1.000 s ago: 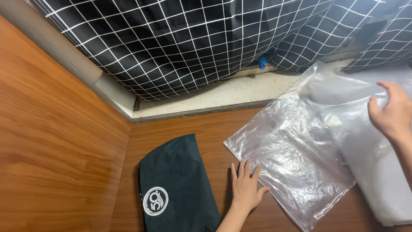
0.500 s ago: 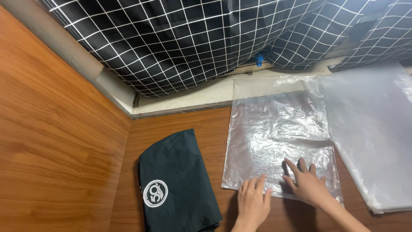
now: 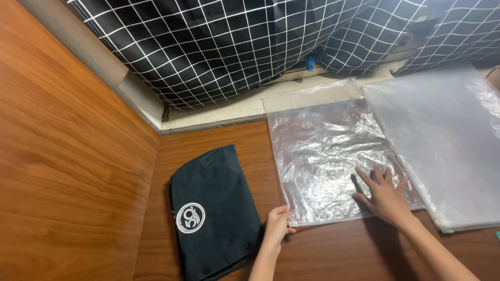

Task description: The person takes a garment from a clothing rack, places it into a cardboard box, and then removes another garment from a plastic bag to fold and flatten it on a desk.

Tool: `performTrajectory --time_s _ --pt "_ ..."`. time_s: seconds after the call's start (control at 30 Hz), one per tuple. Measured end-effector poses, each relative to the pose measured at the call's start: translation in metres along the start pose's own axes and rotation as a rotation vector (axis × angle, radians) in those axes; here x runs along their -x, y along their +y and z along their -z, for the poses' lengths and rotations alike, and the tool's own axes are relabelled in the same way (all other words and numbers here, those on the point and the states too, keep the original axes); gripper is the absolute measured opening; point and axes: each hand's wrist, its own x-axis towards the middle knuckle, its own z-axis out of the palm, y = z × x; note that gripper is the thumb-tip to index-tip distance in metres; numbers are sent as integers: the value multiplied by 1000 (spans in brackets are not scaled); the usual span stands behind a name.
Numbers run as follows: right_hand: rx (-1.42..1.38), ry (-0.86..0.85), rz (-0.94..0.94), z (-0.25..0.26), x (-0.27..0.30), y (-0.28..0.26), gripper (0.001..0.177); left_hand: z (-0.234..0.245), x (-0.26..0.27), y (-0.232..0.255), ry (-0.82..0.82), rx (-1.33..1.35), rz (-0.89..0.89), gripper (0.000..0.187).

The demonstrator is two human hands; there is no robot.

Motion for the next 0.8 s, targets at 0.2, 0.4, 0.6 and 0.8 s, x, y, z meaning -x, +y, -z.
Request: performTrajectory --time_s 0.2,0.4,0.6,0.8 --pt "-988 -9 -336 52 53 -98 30 7 47 36 -75 -205 -32 48" --pt "-1681 -597 -720 34 81 -160 42 12 54 39 -56 -403 -64 49" --pt "-1984 -494 -801 5 78 -174 25 8 50 31 -38 -446 -151 42" --pt "-2063 -406 -852 0 75 -182 19 8 46 29 -52 -446 -246 49"
